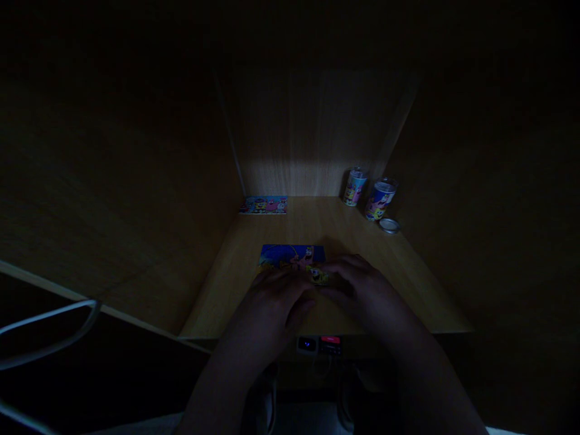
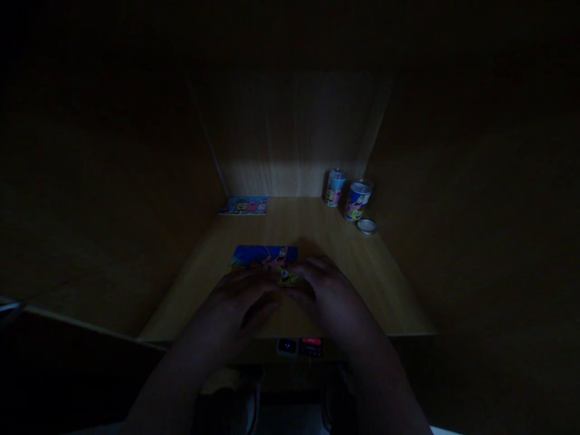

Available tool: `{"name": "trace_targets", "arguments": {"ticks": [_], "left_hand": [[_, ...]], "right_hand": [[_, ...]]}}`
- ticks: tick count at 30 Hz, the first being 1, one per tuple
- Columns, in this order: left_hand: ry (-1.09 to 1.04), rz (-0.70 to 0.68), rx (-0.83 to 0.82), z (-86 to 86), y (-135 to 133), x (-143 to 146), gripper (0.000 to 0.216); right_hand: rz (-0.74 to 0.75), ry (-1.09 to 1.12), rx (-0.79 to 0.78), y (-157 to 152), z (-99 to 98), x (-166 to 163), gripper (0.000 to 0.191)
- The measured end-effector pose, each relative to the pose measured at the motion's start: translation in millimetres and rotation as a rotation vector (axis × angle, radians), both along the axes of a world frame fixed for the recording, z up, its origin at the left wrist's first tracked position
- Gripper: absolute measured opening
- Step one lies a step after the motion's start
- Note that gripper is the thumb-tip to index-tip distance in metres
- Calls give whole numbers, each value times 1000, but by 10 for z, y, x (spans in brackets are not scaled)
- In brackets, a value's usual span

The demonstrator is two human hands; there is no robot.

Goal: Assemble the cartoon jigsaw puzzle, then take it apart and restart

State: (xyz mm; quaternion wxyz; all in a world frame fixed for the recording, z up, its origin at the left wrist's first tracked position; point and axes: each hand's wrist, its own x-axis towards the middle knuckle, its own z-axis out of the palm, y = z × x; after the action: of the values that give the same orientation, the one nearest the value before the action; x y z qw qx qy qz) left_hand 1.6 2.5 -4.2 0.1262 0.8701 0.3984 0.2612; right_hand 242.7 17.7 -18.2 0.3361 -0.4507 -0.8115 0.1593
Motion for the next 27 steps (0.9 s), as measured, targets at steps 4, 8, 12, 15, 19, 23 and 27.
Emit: {"name": "trace_targets", "arguments": {"ticks": [4, 8, 12, 15, 19, 23, 27], "left_hand": [[32, 13, 49, -11, -1, -15, 32], [56, 24, 63, -13, -5, -23, 47], [98, 28, 50, -5, -16, -14, 44], [114, 32, 53, -4, -19, -8, 41], [110, 30, 54, -4, -14, -7, 40], [106, 54, 61, -17, -2, -10, 35], [85, 95, 80, -46, 7, -19, 30]], "right_hand": [[-16, -54, 19, -4, 12, -28, 32], [-44, -50, 15, -8, 20, -43, 27], [-81, -52, 10, -3, -2, -40, 18], [-76, -47, 7, -1, -16, -35, 16], [-78, -42, -5, -3, -26, -26, 17], [-117, -30, -15, -7, -18, -31, 15], [-220, -50, -2, -16, 22, -65, 8]]}}
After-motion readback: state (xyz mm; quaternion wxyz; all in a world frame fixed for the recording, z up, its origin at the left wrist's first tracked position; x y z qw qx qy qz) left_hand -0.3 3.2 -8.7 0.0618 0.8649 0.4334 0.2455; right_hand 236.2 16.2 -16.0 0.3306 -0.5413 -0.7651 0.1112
